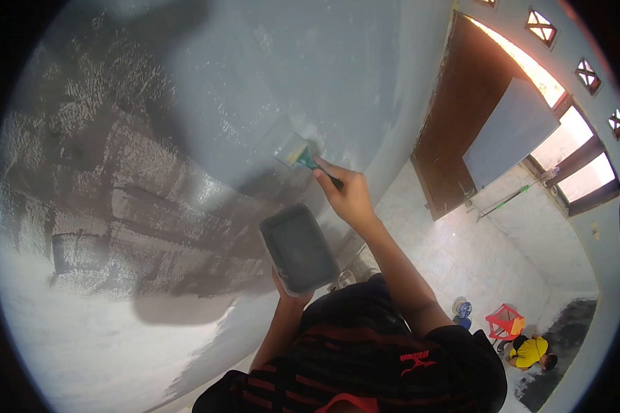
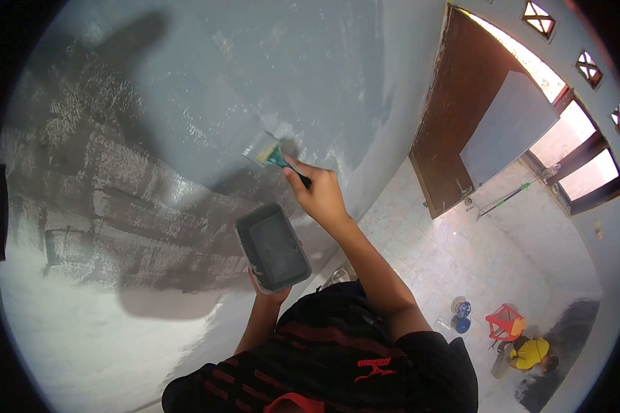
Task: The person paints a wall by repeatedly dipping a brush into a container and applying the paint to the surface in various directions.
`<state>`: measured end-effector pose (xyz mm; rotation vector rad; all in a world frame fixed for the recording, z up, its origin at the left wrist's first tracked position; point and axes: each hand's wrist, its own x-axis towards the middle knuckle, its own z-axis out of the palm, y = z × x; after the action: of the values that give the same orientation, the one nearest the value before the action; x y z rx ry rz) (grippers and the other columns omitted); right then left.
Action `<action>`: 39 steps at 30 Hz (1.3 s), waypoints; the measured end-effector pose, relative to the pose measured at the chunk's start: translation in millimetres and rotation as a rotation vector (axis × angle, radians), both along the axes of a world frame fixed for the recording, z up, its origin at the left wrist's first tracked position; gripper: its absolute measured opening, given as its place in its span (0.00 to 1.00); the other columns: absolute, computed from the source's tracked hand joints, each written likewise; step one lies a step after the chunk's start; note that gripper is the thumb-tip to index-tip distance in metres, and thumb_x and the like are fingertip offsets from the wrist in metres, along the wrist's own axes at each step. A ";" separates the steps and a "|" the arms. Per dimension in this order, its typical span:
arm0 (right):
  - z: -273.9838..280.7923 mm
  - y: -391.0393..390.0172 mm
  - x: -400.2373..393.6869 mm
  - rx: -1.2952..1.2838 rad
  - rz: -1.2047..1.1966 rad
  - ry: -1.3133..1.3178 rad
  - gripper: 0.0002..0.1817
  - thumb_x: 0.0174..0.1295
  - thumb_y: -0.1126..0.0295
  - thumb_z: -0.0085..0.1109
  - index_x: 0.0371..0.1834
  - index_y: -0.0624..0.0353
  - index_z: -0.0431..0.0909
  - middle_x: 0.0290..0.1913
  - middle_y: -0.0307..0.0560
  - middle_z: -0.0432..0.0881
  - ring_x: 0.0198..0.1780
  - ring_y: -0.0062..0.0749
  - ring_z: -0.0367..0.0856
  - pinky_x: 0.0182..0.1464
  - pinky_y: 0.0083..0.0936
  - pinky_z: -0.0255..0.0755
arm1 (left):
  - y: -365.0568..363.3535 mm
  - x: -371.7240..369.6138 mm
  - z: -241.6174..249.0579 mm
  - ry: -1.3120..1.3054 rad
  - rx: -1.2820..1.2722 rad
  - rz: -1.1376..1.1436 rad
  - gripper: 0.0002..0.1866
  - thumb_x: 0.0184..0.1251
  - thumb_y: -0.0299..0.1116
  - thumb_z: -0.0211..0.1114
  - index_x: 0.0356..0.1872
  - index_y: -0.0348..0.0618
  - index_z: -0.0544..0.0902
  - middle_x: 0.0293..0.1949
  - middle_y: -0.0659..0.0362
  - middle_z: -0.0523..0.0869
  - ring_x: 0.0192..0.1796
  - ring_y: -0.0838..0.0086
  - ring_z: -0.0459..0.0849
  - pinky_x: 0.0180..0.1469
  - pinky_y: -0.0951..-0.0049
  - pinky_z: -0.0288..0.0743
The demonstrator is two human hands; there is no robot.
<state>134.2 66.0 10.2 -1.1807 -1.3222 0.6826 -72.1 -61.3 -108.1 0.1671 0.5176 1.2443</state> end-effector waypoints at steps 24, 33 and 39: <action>-108.0 -28.2 -22.5 -0.058 0.035 -0.167 0.18 0.75 0.66 0.68 0.65 0.55 0.88 0.27 0.60 0.84 0.24 0.46 0.80 0.34 0.33 0.76 | -18.5 -10.9 -26.6 -0.061 -0.016 0.049 0.41 0.80 0.63 0.54 0.82 0.45 0.68 0.73 0.39 0.79 0.74 0.39 0.78 0.73 0.35 0.75; -103.6 -58.9 33.0 -0.238 0.091 -0.157 0.17 0.73 0.65 0.73 0.62 0.57 0.90 0.38 0.56 0.92 0.35 0.26 0.86 0.44 0.27 0.80 | -14.6 -6.9 -27.6 -0.106 0.034 0.046 0.39 0.81 0.61 0.55 0.82 0.46 0.69 0.74 0.45 0.80 0.73 0.41 0.80 0.75 0.39 0.75; 38.0 -47.3 41.3 -0.056 0.009 0.083 0.19 0.75 0.68 0.71 0.64 0.66 0.88 0.50 0.39 0.93 0.51 0.14 0.80 0.58 0.18 0.76 | -7.7 3.0 -2.8 -0.148 0.013 0.002 0.35 0.82 0.59 0.53 0.79 0.46 0.72 0.72 0.47 0.82 0.71 0.45 0.83 0.73 0.41 0.77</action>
<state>175.5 18.7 48.2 -1.1794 -1.2463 0.7718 -69.1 -69.0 -110.8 0.0847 0.3820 1.2512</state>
